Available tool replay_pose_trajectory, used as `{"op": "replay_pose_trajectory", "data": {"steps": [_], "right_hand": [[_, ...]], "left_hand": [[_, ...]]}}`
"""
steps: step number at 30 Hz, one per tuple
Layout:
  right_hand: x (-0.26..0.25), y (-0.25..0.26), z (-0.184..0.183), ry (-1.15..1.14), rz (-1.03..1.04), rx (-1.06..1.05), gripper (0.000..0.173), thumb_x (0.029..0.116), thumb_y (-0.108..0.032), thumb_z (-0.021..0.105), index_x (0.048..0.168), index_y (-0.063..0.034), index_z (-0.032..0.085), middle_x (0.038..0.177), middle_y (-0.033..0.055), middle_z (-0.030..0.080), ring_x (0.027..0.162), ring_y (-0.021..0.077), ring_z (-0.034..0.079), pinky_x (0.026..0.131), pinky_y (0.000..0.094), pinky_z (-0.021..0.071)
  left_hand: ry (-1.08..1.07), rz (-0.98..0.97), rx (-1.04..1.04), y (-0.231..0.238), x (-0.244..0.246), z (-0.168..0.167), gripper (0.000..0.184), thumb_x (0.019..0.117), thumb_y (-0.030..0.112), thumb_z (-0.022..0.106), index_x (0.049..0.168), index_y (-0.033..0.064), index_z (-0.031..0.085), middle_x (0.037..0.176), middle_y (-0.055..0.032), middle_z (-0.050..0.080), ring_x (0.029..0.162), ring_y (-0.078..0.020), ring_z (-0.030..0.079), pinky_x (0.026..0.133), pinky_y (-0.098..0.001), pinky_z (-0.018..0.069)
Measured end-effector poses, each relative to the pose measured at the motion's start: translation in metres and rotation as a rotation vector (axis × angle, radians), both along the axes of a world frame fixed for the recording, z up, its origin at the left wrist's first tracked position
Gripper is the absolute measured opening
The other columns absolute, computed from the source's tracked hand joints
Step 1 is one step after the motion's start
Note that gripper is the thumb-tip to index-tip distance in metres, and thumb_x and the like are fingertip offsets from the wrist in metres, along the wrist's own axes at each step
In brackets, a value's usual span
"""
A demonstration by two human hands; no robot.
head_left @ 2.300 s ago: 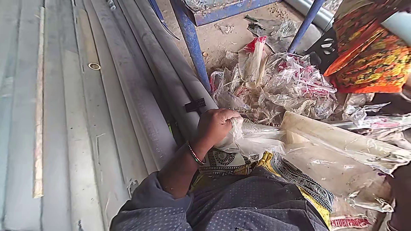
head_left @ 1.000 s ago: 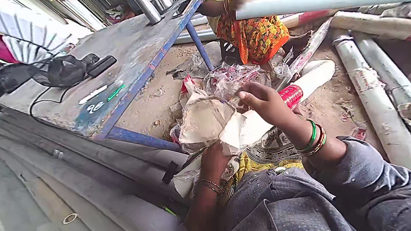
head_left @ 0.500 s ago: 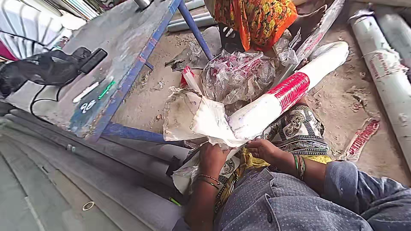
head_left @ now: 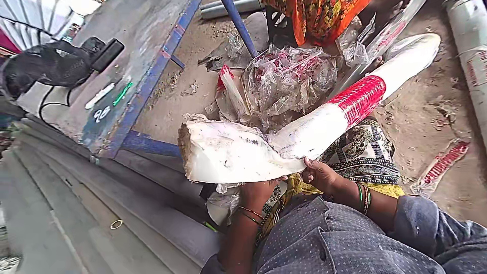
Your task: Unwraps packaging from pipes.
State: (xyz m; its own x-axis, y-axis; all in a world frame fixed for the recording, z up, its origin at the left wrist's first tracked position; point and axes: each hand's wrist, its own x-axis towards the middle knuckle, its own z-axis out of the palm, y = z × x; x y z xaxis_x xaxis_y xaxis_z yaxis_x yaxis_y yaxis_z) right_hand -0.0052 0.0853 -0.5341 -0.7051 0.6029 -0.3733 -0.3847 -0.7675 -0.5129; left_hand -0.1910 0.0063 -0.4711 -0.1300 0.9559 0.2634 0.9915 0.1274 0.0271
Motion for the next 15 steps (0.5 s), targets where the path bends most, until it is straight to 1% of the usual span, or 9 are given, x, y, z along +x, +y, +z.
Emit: {"op": "replay_pose_trajectory", "data": {"steps": [2,3,4,6,7,9,11,14,15], "right_hand": [[0.002,0.000,0.008,-0.011,-0.037,-0.022,0.028,0.1112,-0.020,0.035,0.096,-0.0135,0.058,0.062,-0.0075,0.060,0.046,-0.0041,0.048,0.049,0.0109,0.0418],[0.003,-0.001,0.015,-0.031,-0.060,-0.047,0.028,0.1116,-0.019,0.037,0.095,-0.0123,0.058,0.061,-0.0069,0.058,0.045,-0.0043,0.046,0.047,0.0104,0.0401],[0.004,-0.002,0.024,-0.058,-0.086,-0.076,0.027,0.1117,-0.018,0.038,0.094,-0.0112,0.058,0.061,-0.0064,0.057,0.043,-0.0047,0.044,0.045,0.0098,0.0381],[0.007,-0.004,0.043,-0.127,-0.138,-0.139,0.028,0.1114,-0.018,0.041,0.091,-0.0101,0.058,0.058,-0.0069,0.054,0.040,-0.0051,0.039,0.041,0.0093,0.0338],[0.009,-0.005,0.051,-0.156,-0.163,-0.167,0.027,0.1112,-0.019,0.042,0.091,-0.0096,0.057,0.058,-0.0067,0.053,0.039,-0.0052,0.038,0.040,0.0091,0.0328],[0.012,-0.009,0.064,-0.186,-0.206,-0.205,0.025,0.1111,-0.019,0.042,0.093,-0.0085,0.056,0.059,-0.0053,0.055,0.039,-0.0051,0.037,0.039,0.0093,0.0315],[0.016,-0.013,0.075,-0.218,-0.240,-0.221,0.026,0.1112,-0.019,0.041,0.093,-0.0082,0.056,0.058,-0.0050,0.055,0.037,-0.0052,0.035,0.037,0.0094,0.0298],[0.024,-0.019,0.088,-0.240,-0.277,-0.233,0.029,0.1118,-0.021,0.039,0.094,-0.0068,0.057,0.060,-0.0032,0.058,0.037,-0.0045,0.034,0.037,0.0103,0.0279],[0.026,-0.022,0.091,-0.248,-0.289,-0.233,0.030,0.1120,-0.021,0.038,0.094,-0.0068,0.057,0.060,-0.0028,0.059,0.037,-0.0046,0.035,0.036,0.0103,0.0275]], "left_hand": [[-0.015,0.033,-0.016,0.002,0.001,-0.002,0.086,0.0756,0.075,0.065,0.104,-0.0051,0.075,0.105,-0.0274,0.074,0.104,-0.0461,0.071,0.086,-0.0645,0.0538],[-0.025,0.058,-0.032,0.002,0.002,-0.001,0.081,0.0754,0.071,0.070,0.107,-0.0040,0.075,0.108,-0.0271,0.074,0.107,-0.0457,0.070,0.091,-0.0653,0.0517],[-0.036,0.084,-0.043,0.002,0.004,0.000,0.073,0.0783,0.062,0.075,0.110,-0.0038,0.074,0.109,-0.0278,0.073,0.109,-0.0464,0.069,0.093,-0.0665,0.0498],[-0.023,0.108,0.001,-0.001,0.008,-0.004,0.057,0.0823,0.046,0.077,0.110,-0.0043,0.074,0.107,-0.0288,0.073,0.106,-0.0485,0.070,0.089,-0.0672,0.0509],[-0.019,0.118,-0.001,-0.003,0.009,-0.004,0.053,0.0839,0.041,0.076,0.110,-0.0050,0.074,0.106,-0.0298,0.073,0.105,-0.0495,0.070,0.088,-0.0679,0.0509],[-0.034,0.165,-0.094,-0.008,0.013,-0.002,0.049,0.0891,0.038,0.073,0.113,-0.0048,0.073,0.110,-0.0313,0.071,0.109,-0.0504,0.068,0.091,-0.0691,0.0490],[-0.094,0.233,-0.251,-0.011,0.017,0.003,0.049,0.0947,0.038,0.068,0.121,-0.0038,0.070,0.118,-0.0317,0.069,0.118,-0.0495,0.064,0.099,-0.0686,0.0442],[-0.192,0.312,-0.519,-0.015,0.023,0.013,0.052,0.1031,0.040,0.056,0.134,-0.0013,0.064,0.133,-0.0294,0.062,0.132,-0.0441,0.055,0.111,-0.0624,0.0369],[-0.223,0.320,-0.562,-0.018,0.024,0.014,0.052,0.1042,0.039,0.054,0.136,-0.0019,0.062,0.136,-0.0299,0.061,0.135,-0.0441,0.053,0.113,-0.0615,0.0348]]}}
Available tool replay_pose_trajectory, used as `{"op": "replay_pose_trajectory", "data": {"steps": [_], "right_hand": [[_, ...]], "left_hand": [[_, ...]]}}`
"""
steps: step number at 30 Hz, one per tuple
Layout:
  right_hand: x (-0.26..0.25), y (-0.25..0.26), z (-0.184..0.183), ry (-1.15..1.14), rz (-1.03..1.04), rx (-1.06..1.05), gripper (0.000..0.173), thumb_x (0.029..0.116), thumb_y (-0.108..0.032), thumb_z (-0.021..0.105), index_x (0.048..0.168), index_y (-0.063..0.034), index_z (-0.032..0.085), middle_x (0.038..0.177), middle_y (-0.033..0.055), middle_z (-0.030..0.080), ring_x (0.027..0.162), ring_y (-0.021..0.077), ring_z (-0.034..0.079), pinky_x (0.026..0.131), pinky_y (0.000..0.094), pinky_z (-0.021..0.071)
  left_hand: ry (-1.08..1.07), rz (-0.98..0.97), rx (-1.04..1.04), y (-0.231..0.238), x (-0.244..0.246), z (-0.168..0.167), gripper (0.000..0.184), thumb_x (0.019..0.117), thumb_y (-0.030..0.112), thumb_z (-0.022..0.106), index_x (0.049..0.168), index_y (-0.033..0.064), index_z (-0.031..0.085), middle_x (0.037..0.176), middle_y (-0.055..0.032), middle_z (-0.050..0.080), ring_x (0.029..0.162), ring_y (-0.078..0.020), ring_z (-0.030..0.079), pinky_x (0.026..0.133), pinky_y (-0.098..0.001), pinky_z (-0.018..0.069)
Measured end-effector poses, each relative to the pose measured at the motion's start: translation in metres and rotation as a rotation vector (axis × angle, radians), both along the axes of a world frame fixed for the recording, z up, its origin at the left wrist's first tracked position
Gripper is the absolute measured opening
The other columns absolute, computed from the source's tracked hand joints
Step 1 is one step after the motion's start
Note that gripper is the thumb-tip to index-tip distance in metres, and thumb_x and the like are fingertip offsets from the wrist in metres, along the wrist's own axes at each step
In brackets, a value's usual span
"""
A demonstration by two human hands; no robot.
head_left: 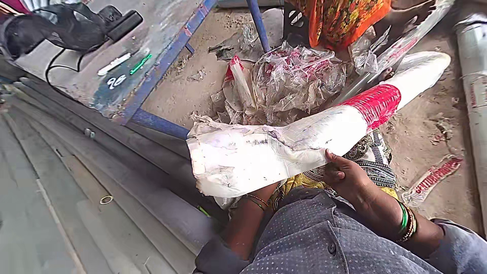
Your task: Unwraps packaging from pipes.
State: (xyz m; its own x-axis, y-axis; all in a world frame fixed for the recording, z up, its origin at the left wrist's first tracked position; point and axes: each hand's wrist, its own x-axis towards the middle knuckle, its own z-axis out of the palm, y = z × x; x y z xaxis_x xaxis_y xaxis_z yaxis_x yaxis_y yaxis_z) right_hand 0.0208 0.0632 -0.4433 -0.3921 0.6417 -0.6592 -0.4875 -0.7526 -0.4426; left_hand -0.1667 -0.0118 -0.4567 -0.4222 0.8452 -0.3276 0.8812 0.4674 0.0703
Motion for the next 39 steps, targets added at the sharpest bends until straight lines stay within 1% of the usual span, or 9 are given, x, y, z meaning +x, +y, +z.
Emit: {"op": "replay_pose_trajectory", "data": {"steps": [9,14,20,22,26,29,34,36,39], "right_hand": [[0.011,-0.013,0.000,-0.061,0.035,0.101,0.036,0.1134,-0.023,0.033,0.094,-0.0081,0.058,0.061,-0.0035,0.061,0.037,-0.0049,0.034,0.036,0.0106,0.0273],[0.011,-0.013,0.016,-0.125,-0.001,0.174,0.041,0.1135,-0.024,0.032,0.086,-0.0099,0.059,0.053,-0.0078,0.051,0.036,-0.0052,0.033,0.036,0.0099,0.0273],[0.005,-0.010,0.035,-0.192,0.042,0.245,0.041,0.1131,-0.020,0.033,0.084,-0.0076,0.058,0.050,-0.0080,0.049,0.035,-0.0057,0.035,0.035,0.0093,0.0286],[-0.001,-0.010,0.031,-0.198,0.088,0.271,0.041,0.1127,-0.019,0.034,0.084,-0.0064,0.060,0.050,-0.0091,0.046,0.036,-0.0057,0.034,0.036,0.0094,0.0280],[-0.014,0.001,0.024,-0.286,0.205,0.308,0.039,0.1122,-0.016,0.036,0.085,-0.0058,0.061,0.057,-0.0070,0.056,0.036,-0.0054,0.032,0.036,0.0105,0.0272],[-0.019,0.012,0.012,-0.399,0.394,0.427,0.035,0.1121,-0.016,0.037,0.093,-0.0038,0.064,0.070,-0.0046,0.069,0.038,-0.0062,0.033,0.038,0.0115,0.0273],[-0.018,0.013,-0.006,-0.784,0.764,1.007,0.033,0.1104,-0.021,0.044,0.126,-0.0009,0.065,0.100,0.0005,0.072,0.063,-0.0017,0.052,0.059,0.0181,0.0423],[-0.018,0.009,-0.012,-0.889,0.810,1.283,0.035,0.1076,-0.020,0.050,0.130,0.0008,0.066,0.116,0.0143,0.072,0.091,0.0171,0.069,0.082,0.0344,0.0545],[-0.025,0.003,-0.021,-0.926,0.805,1.532,0.032,0.1031,-0.016,0.055,0.127,0.0003,0.070,0.121,0.0198,0.071,0.107,0.0327,0.070,0.094,0.0460,0.0544]], "left_hand": [[-0.104,-0.083,-0.006,-0.002,0.006,0.015,0.056,0.1043,0.043,0.052,0.139,-0.0004,0.059,0.139,-0.0288,0.059,0.137,-0.0434,0.051,0.113,-0.0613,0.0348],[-0.065,-0.235,0.618,-0.018,0.006,0.008,0.040,0.0903,0.035,0.070,0.103,-0.0025,0.077,0.102,-0.0254,0.075,0.102,-0.0437,0.073,0.087,-0.0640,0.0543],[-0.027,-0.214,0.673,-0.028,0.001,0.029,0.029,0.0887,0.027,0.070,0.093,-0.0006,0.077,0.092,-0.0240,0.075,0.090,-0.0447,0.074,0.072,-0.0626,0.0562],[-0.089,-0.224,0.650,-0.028,-0.010,0.029,0.029,0.0910,0.026,0.068,0.095,-0.0020,0.076,0.094,-0.0254,0.074,0.093,-0.0456,0.073,0.076,-0.0625,0.0556],[-0.435,-0.101,0.566,-0.019,-0.027,0.022,0.038,0.0914,0.025,0.074,0.111,-0.0067,0.073,0.115,-0.0266,0.071,0.116,-0.0400,0.066,0.103,-0.0561,0.0476],[-0.503,0.030,0.541,-0.005,-0.035,0.022,0.031,0.0955,0.023,0.072,0.111,-0.0038,0.074,0.109,-0.0228,0.073,0.110,-0.0355,0.069,0.100,-0.0545,0.0494],[-0.491,0.113,0.443,0.014,-0.044,0.033,0.030,0.1016,0.027,0.065,0.113,0.0006,0.076,0.107,-0.0216,0.073,0.107,-0.0367,0.068,0.096,-0.0574,0.0482],[-0.509,0.130,0.429,0.017,-0.044,0.033,0.034,0.1023,0.030,0.064,0.112,0.0002,0.075,0.104,-0.0215,0.073,0.102,-0.0363,0.068,0.092,-0.0571,0.0490],[-0.513,0.115,0.453,0.015,-0.043,0.032,0.034,0.1023,0.030,0.064,0.105,-0.0016,0.075,0.096,-0.0212,0.072,0.094,-0.0356,0.068,0.086,-0.0560,0.0499]]}}
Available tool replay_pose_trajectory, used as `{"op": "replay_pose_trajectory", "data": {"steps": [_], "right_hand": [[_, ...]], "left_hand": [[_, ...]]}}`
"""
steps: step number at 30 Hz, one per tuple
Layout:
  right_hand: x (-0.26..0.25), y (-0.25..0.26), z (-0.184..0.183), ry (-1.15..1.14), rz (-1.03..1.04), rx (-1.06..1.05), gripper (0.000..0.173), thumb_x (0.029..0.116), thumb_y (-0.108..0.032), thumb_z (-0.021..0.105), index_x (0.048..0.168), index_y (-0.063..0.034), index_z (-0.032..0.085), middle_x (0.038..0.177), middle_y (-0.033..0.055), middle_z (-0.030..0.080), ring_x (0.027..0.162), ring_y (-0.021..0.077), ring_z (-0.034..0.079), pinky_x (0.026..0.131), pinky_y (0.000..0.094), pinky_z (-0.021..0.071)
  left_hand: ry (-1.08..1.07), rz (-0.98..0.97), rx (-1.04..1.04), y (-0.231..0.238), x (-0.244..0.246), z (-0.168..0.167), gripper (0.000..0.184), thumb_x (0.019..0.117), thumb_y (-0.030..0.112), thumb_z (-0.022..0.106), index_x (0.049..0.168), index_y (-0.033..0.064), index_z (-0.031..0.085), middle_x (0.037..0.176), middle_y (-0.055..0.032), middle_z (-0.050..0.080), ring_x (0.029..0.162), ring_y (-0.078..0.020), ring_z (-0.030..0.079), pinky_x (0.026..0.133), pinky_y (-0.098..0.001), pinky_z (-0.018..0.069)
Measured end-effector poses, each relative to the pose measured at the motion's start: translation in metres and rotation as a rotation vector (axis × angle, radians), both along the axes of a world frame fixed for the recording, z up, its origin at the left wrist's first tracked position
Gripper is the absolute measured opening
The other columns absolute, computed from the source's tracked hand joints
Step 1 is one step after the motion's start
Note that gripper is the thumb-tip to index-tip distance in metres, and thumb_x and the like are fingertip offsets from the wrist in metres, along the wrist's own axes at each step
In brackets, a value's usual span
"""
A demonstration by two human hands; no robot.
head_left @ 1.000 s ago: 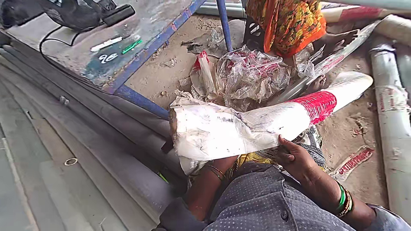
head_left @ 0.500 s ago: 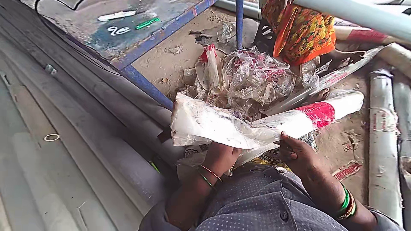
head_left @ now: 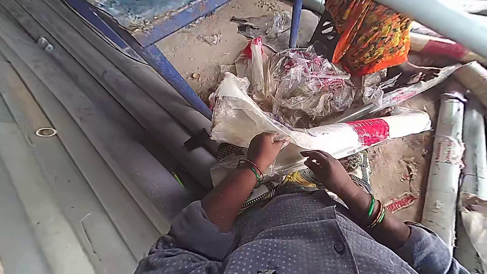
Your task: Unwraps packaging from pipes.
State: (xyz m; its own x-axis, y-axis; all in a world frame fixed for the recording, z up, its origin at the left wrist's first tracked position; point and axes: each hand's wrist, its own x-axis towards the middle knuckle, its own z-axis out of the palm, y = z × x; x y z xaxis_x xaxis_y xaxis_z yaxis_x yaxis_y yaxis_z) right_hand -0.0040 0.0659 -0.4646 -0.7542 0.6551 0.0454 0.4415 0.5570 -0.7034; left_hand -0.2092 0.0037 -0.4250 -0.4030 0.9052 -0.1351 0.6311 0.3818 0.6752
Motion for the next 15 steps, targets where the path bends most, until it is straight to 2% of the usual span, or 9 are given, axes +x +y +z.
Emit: {"op": "replay_pose_trajectory", "data": {"steps": [3,5,8,10,13,15], "right_hand": [[-0.010,-0.006,0.001,-0.027,0.036,0.045,0.033,0.1023,-0.015,0.056,0.129,-0.0007,0.070,0.126,0.0194,0.071,0.120,0.0396,0.065,0.105,0.0560,0.0466],[-0.013,-0.007,0.005,-0.066,0.030,0.068,0.035,0.1031,-0.015,0.055,0.133,-0.0009,0.067,0.125,0.0202,0.072,0.118,0.0413,0.066,0.106,0.0584,0.0442],[-0.011,-0.008,0.001,-0.016,-0.010,0.193,0.033,0.1017,-0.015,0.056,0.128,-0.0010,0.071,0.113,0.0202,0.075,0.106,0.0405,0.072,0.099,0.0599,0.0480],[-0.008,-0.009,-0.001,0.000,-0.018,0.219,0.033,0.1013,-0.016,0.056,0.126,-0.0013,0.072,0.112,0.0192,0.076,0.105,0.0397,0.073,0.098,0.0594,0.0495],[-0.002,-0.010,0.007,-0.098,0.036,0.092,0.033,0.1038,-0.020,0.055,0.125,-0.0025,0.073,0.116,0.0192,0.075,0.106,0.0385,0.073,0.094,0.0566,0.0532],[0.005,-0.008,0.016,-0.143,0.122,-0.044,0.032,0.1048,-0.021,0.054,0.118,-0.0001,0.074,0.107,0.0188,0.075,0.097,0.0337,0.073,0.087,0.0535,0.0550]], "left_hand": [[0.018,-0.030,0.109,-0.005,0.002,-0.006,0.028,0.1013,0.023,0.065,0.104,-0.0030,0.076,0.099,-0.0221,0.073,0.099,-0.0368,0.070,0.089,-0.0571,0.0506],[0.032,-0.039,0.195,-0.008,0.004,-0.010,0.023,0.0996,0.017,0.067,0.101,-0.0038,0.076,0.096,-0.0223,0.073,0.096,-0.0367,0.070,0.087,-0.0567,0.0514],[0.047,-0.054,0.279,-0.011,0.005,-0.014,0.020,0.0975,0.013,0.068,0.095,-0.0044,0.076,0.089,-0.0220,0.073,0.089,-0.0361,0.071,0.082,-0.0554,0.0520],[0.055,-0.075,0.306,-0.012,0.006,-0.016,0.019,0.0961,0.013,0.069,0.094,-0.0046,0.076,0.088,-0.0220,0.073,0.089,-0.0364,0.071,0.082,-0.0554,0.0529],[0.049,-0.117,0.286,-0.016,0.007,-0.016,0.021,0.0961,0.014,0.068,0.096,-0.0049,0.077,0.090,-0.0225,0.073,0.092,-0.0367,0.072,0.085,-0.0553,0.0529],[0.046,-0.160,0.272,-0.021,0.009,-0.015,0.024,0.0973,0.016,0.065,0.096,-0.0050,0.077,0.090,-0.0229,0.074,0.093,-0.0377,0.071,0.087,-0.0558,0.0516]]}}
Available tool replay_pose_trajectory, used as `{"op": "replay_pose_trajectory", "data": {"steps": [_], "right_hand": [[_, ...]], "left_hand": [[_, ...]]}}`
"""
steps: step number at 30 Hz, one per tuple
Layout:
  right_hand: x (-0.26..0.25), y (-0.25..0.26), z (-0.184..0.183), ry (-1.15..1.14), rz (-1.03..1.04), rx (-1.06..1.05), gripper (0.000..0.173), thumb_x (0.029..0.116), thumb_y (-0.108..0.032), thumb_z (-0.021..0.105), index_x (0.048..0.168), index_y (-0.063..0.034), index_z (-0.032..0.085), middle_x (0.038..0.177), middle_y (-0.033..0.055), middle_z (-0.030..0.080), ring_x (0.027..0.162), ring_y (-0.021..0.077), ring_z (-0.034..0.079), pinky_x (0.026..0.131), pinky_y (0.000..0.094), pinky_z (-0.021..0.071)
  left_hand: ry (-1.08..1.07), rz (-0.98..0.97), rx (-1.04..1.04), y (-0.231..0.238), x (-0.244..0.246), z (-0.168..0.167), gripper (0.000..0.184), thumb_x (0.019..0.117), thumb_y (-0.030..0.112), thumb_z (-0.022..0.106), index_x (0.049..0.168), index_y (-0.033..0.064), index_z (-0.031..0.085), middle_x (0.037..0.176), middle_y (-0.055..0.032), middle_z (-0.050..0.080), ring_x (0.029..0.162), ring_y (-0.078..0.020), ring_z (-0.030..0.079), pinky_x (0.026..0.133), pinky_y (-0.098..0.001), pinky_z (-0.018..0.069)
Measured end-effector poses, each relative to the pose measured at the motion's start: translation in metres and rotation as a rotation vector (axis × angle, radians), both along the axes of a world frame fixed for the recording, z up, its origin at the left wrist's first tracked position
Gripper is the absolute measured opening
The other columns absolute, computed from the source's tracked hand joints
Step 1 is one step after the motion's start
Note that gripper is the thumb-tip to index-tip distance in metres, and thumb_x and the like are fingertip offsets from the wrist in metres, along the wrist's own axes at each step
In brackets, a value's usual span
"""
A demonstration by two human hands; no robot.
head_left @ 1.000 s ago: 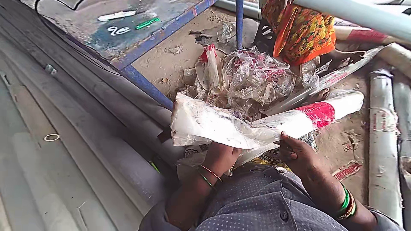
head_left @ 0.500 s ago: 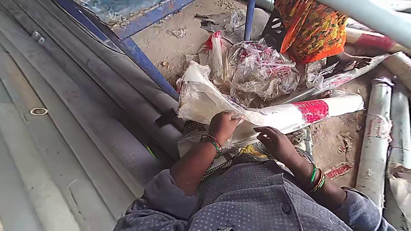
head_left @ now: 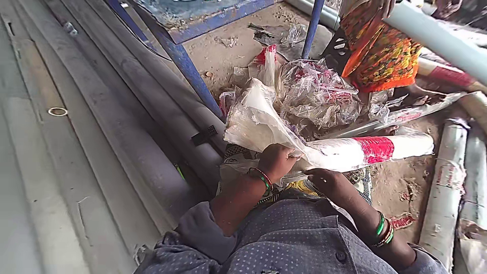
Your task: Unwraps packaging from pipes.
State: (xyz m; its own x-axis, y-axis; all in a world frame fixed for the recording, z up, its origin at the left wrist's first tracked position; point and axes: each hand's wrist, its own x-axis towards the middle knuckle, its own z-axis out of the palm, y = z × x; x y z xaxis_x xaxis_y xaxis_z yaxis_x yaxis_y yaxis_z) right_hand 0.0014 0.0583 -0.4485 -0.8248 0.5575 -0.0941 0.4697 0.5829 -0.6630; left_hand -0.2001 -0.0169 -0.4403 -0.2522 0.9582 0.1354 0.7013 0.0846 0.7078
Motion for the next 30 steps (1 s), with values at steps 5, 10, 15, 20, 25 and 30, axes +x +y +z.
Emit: {"op": "replay_pose_trajectory", "data": {"steps": [5,10,15,20,25,30], "right_hand": [[0.019,0.008,0.024,0.151,-0.074,-0.152,0.028,0.1043,-0.020,0.053,0.103,0.0011,0.072,0.083,-0.0005,0.074,0.074,0.0014,0.070,0.075,0.0227,0.0588],[0.018,0.024,0.035,0.263,-0.309,-0.141,0.028,0.1050,-0.018,0.048,0.112,0.0006,0.068,0.089,-0.0009,0.073,0.081,0.0018,0.069,0.077,0.0223,0.0566],[0.017,0.030,0.031,0.228,-0.319,-0.206,0.030,0.1076,-0.018,0.049,0.121,0.0022,0.067,0.106,0.0107,0.073,0.093,0.0110,0.070,0.088,0.0298,0.0557],[0.029,0.033,0.022,0.201,-0.347,-0.262,0.033,0.1084,-0.020,0.049,0.124,0.0021,0.066,0.110,0.0141,0.073,0.099,0.0184,0.071,0.094,0.0374,0.0541],[0.044,0.041,-0.003,0.126,-0.477,-0.124,0.032,0.1081,-0.022,0.051,0.124,0.0002,0.068,0.116,0.0176,0.072,0.105,0.0299,0.070,0.097,0.0504,0.0521],[0.064,0.051,-0.032,0.117,-0.663,0.045,0.029,0.1066,-0.015,0.054,0.122,0.0037,0.070,0.118,0.0269,0.070,0.110,0.0439,0.067,0.097,0.0638,0.0466]], "left_hand": [[0.102,-0.102,0.082,-0.013,0.009,-0.004,0.023,0.0946,0.015,0.065,0.098,-0.0043,0.076,0.096,-0.0231,0.075,0.097,-0.0390,0.072,0.091,-0.0563,0.0510],[0.227,-0.140,0.124,-0.027,0.014,-0.011,0.022,0.0913,0.019,0.069,0.092,-0.0020,0.076,0.091,-0.0203,0.075,0.092,-0.0368,0.074,0.086,-0.0555,0.0547],[0.279,-0.305,-0.292,-0.055,-0.006,0.015,0.052,0.0932,0.043,0.070,0.128,0.0041,0.070,0.128,-0.0217,0.068,0.125,-0.0421,0.061,0.106,-0.0642,0.0412],[0.236,-0.187,0.063,-0.103,-0.058,0.013,0.042,0.0934,0.029,0.068,0.119,-0.0040,0.073,0.122,-0.0247,0.070,0.117,-0.0492,0.064,0.107,-0.0691,0.0370],[0.116,0.231,0.236,-0.127,-0.110,-0.017,0.038,0.0971,0.021,0.057,0.113,-0.0107,0.071,0.115,-0.0268,0.071,0.112,-0.0387,0.066,0.102,-0.0518,0.0479],[-0.683,0.654,0.079,-0.110,-0.117,-0.076,0.041,0.1109,0.016,0.034,0.141,-0.0095,0.046,0.136,-0.0221,0.055,0.115,-0.0161,0.058,0.099,-0.0311,0.0474]]}}
